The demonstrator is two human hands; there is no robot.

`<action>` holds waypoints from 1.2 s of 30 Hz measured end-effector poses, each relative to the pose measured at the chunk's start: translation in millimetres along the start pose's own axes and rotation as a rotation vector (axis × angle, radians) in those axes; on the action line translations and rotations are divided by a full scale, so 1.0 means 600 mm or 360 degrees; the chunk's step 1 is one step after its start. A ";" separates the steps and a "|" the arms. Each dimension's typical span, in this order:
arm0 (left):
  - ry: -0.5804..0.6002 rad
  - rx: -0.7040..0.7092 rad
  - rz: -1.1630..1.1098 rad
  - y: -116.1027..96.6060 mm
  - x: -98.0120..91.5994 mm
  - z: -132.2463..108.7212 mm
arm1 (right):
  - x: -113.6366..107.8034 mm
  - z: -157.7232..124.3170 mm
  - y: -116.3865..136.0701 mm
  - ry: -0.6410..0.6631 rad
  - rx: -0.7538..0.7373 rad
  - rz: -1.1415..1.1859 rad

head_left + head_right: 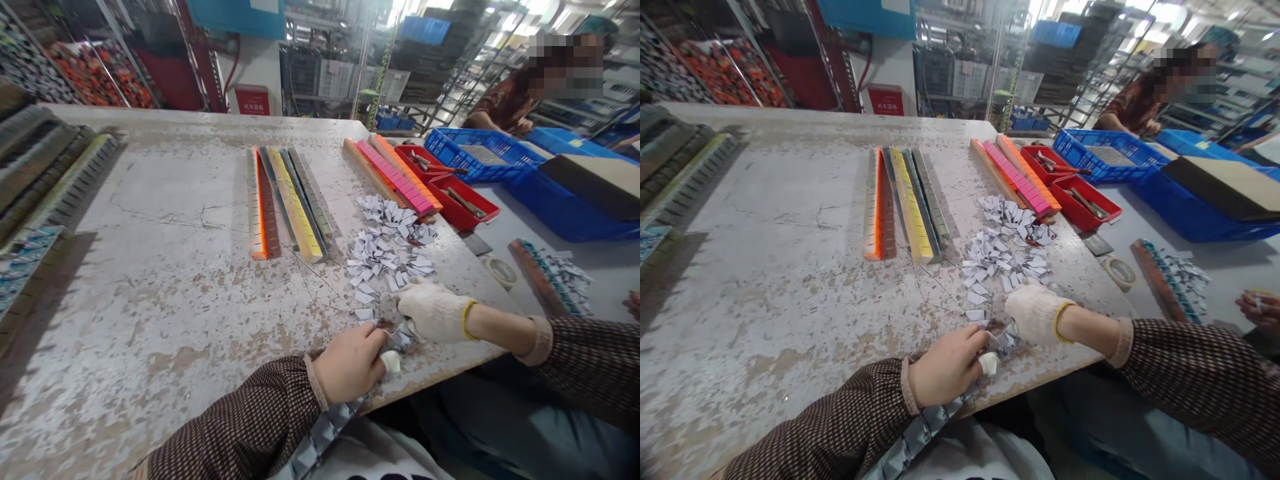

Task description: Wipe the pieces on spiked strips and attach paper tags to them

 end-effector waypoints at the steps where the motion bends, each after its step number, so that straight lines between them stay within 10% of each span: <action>1: -0.0002 0.0001 -0.0007 0.001 0.000 0.001 | 0.002 -0.002 -0.003 -0.0034 0.0023 0.0024; 14: -0.0118 -0.0015 -0.0171 0.003 0.004 0.003 | 0.079 -0.052 0.012 -0.0877 0.0484 0.0627; 23: -0.0099 -0.0239 -0.0195 0.016 -0.021 0.068 | 0.078 -0.040 -0.010 -0.1109 0.0567 0.1264; 36: 0.0053 0.0018 -0.0380 0.037 -0.002 0.171 | 0.090 -0.060 0.011 -0.1193 0.0833 0.1826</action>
Point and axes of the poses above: each hand's wrist, its own z-axis towards the middle knuckle, its own x-axis out of the palm, y = z × x, the point moved 3 cm from there along z, towards the middle knuckle, and after that the axes turned 7 degrees about x, right-handed, at the moved point
